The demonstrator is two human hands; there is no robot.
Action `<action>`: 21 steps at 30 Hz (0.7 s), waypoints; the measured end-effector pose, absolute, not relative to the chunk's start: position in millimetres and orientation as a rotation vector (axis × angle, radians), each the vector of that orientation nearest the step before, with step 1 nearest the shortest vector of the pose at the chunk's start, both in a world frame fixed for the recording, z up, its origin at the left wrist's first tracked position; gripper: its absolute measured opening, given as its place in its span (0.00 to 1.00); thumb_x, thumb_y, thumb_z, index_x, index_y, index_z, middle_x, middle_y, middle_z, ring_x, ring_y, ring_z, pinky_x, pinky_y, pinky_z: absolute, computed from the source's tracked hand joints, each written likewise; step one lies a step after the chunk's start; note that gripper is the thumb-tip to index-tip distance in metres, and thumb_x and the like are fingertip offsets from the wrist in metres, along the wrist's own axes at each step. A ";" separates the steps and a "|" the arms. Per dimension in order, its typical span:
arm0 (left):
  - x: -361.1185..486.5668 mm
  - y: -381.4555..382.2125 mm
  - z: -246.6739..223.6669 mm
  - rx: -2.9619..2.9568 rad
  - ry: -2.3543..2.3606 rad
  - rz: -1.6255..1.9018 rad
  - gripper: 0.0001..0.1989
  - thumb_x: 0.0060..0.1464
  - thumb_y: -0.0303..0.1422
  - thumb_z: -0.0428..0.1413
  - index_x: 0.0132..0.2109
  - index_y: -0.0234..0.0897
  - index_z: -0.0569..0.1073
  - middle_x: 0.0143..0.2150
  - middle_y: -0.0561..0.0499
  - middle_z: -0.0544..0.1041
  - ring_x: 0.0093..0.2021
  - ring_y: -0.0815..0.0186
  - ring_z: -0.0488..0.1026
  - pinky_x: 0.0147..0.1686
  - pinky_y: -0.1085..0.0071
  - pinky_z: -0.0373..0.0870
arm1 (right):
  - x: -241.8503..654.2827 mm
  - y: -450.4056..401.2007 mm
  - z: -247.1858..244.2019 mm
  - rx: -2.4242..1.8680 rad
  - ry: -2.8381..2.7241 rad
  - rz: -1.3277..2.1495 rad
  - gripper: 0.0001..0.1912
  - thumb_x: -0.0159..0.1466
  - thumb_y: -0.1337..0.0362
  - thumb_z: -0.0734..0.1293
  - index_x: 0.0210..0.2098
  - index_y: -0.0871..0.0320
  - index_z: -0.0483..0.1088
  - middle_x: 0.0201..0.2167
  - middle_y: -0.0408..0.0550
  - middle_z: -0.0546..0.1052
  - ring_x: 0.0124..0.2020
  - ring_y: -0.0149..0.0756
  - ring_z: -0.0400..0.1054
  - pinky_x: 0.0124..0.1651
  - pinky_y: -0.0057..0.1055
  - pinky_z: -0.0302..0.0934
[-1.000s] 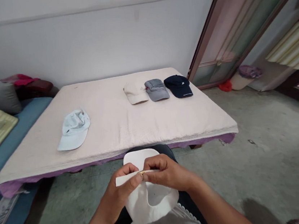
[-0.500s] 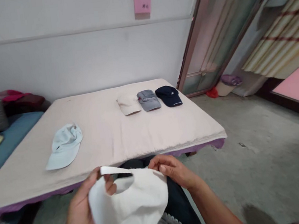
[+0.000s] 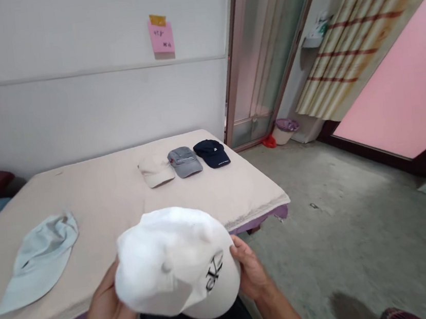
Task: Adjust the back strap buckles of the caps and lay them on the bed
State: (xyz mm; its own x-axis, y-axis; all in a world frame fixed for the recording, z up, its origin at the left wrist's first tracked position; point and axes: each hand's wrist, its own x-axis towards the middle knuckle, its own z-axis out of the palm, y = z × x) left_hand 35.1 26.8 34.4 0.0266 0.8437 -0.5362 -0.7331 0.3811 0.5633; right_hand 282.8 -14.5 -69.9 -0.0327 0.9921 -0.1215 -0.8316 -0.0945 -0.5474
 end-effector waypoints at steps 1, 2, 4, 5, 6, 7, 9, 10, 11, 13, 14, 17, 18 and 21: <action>42.2 32.7 23.3 0.150 0.984 1.190 0.16 0.55 0.24 0.52 0.51 0.33 0.74 0.38 0.46 0.83 0.45 0.53 0.78 0.46 0.61 0.75 | 290.8 -9.2 -70.8 -0.564 -0.326 1.538 0.11 0.57 0.64 0.72 0.40 0.58 0.74 0.35 0.48 0.81 0.32 0.36 0.75 0.37 0.30 0.67; 48.6 36.5 11.8 0.166 1.017 1.160 0.15 0.55 0.24 0.52 0.49 0.32 0.75 0.39 0.44 0.83 0.45 0.53 0.78 0.46 0.62 0.76 | 299.5 -3.5 -72.0 -0.584 -0.279 1.494 0.11 0.57 0.64 0.72 0.39 0.57 0.74 0.35 0.48 0.81 0.32 0.36 0.75 0.38 0.31 0.67; 58.4 39.0 -12.0 0.213 1.058 1.120 0.11 0.56 0.25 0.52 0.44 0.31 0.77 0.41 0.41 0.82 0.45 0.54 0.78 0.44 0.63 0.76 | 318.3 9.0 -75.7 -0.626 -0.211 1.411 0.10 0.55 0.66 0.73 0.38 0.57 0.74 0.35 0.46 0.81 0.32 0.36 0.75 0.38 0.31 0.69; 61.5 38.5 -24.2 0.236 1.089 1.104 0.10 0.56 0.25 0.52 0.42 0.30 0.77 0.42 0.40 0.82 0.44 0.55 0.78 0.43 0.64 0.77 | 328.3 16.3 -78.3 -0.645 -0.189 1.367 0.10 0.55 0.66 0.73 0.37 0.57 0.74 0.34 0.46 0.82 0.32 0.36 0.76 0.38 0.31 0.69; 63.5 37.3 -36.3 0.262 1.123 1.086 0.09 0.57 0.25 0.52 0.40 0.29 0.77 0.43 0.38 0.81 0.44 0.56 0.79 0.42 0.64 0.77 | 338.7 24.4 -81.2 -0.666 -0.177 1.322 0.10 0.54 0.67 0.73 0.36 0.57 0.74 0.34 0.45 0.82 0.32 0.35 0.76 0.38 0.31 0.70; 64.5 35.6 -48.1 0.295 1.151 1.072 0.09 0.58 0.24 0.51 0.40 0.29 0.77 0.44 0.37 0.81 0.43 0.57 0.79 0.41 0.65 0.77 | 349.4 33.7 -84.3 -0.691 -0.176 1.268 0.09 0.54 0.66 0.73 0.35 0.57 0.74 0.33 0.45 0.82 0.32 0.35 0.76 0.38 0.31 0.70; 64.6 31.8 -69.7 0.350 1.202 1.048 0.09 0.57 0.23 0.52 0.41 0.29 0.76 0.44 0.38 0.80 0.41 0.59 0.79 0.39 0.66 0.78 | 371.9 56.2 -90.6 -0.759 -0.185 1.150 0.08 0.54 0.65 0.72 0.34 0.58 0.74 0.33 0.46 0.82 0.32 0.36 0.76 0.38 0.32 0.71; 64.2 29.9 -78.8 0.365 1.223 1.042 0.08 0.57 0.23 0.52 0.42 0.29 0.76 0.43 0.38 0.80 0.40 0.60 0.79 0.38 0.66 0.78 | 383.3 69.2 -93.7 -0.803 -0.194 1.084 0.08 0.55 0.63 0.71 0.34 0.59 0.74 0.33 0.47 0.81 0.32 0.37 0.76 0.39 0.34 0.71; 63.7 28.1 -86.4 0.369 1.249 1.038 0.08 0.57 0.22 0.53 0.41 0.30 0.76 0.41 0.39 0.80 0.38 0.61 0.79 0.37 0.67 0.77 | 394.4 83.1 -96.6 -0.828 -0.196 1.041 0.08 0.56 0.63 0.70 0.35 0.59 0.74 0.34 0.46 0.81 0.33 0.37 0.76 0.41 0.35 0.71; 63.0 25.2 -96.5 0.363 1.294 1.034 0.07 0.57 0.22 0.53 0.40 0.30 0.75 0.37 0.41 0.81 0.35 0.62 0.79 0.34 0.68 0.77 | 415.0 111.5 -102.7 -0.865 -0.206 0.987 0.09 0.57 0.62 0.68 0.37 0.59 0.73 0.34 0.46 0.81 0.35 0.37 0.75 0.44 0.36 0.70; 62.7 24.1 -99.0 0.361 1.308 1.037 0.06 0.56 0.22 0.54 0.40 0.30 0.75 0.36 0.42 0.80 0.33 0.63 0.79 0.33 0.68 0.77 | 423.9 124.9 -106.1 -0.888 -0.215 0.969 0.10 0.58 0.61 0.67 0.38 0.59 0.73 0.35 0.45 0.81 0.36 0.37 0.75 0.44 0.37 0.70; 61.7 22.2 -99.6 0.366 1.302 1.040 0.05 0.55 0.21 0.55 0.39 0.31 0.75 0.33 0.43 0.80 0.32 0.64 0.78 0.33 0.69 0.77 | 443.6 155.0 -119.5 -1.009 -0.257 0.928 0.11 0.62 0.61 0.64 0.40 0.60 0.71 0.36 0.46 0.80 0.38 0.37 0.74 0.44 0.37 0.70; 61.3 22.0 -98.7 0.367 1.291 1.037 0.05 0.54 0.22 0.56 0.39 0.31 0.75 0.33 0.43 0.80 0.32 0.64 0.78 0.33 0.69 0.76 | 448.1 160.8 -125.0 -1.068 -0.275 0.919 0.10 0.63 0.61 0.64 0.41 0.60 0.71 0.37 0.47 0.79 0.38 0.38 0.74 0.43 0.37 0.70; 59.5 22.3 -96.8 0.352 1.266 1.029 0.05 0.53 0.23 0.58 0.39 0.31 0.75 0.32 0.44 0.79 0.31 0.64 0.77 0.33 0.69 0.76 | 459.4 166.4 -141.5 -1.279 -0.348 0.886 0.12 0.65 0.61 0.64 0.44 0.62 0.70 0.41 0.50 0.76 0.38 0.37 0.72 0.41 0.38 0.69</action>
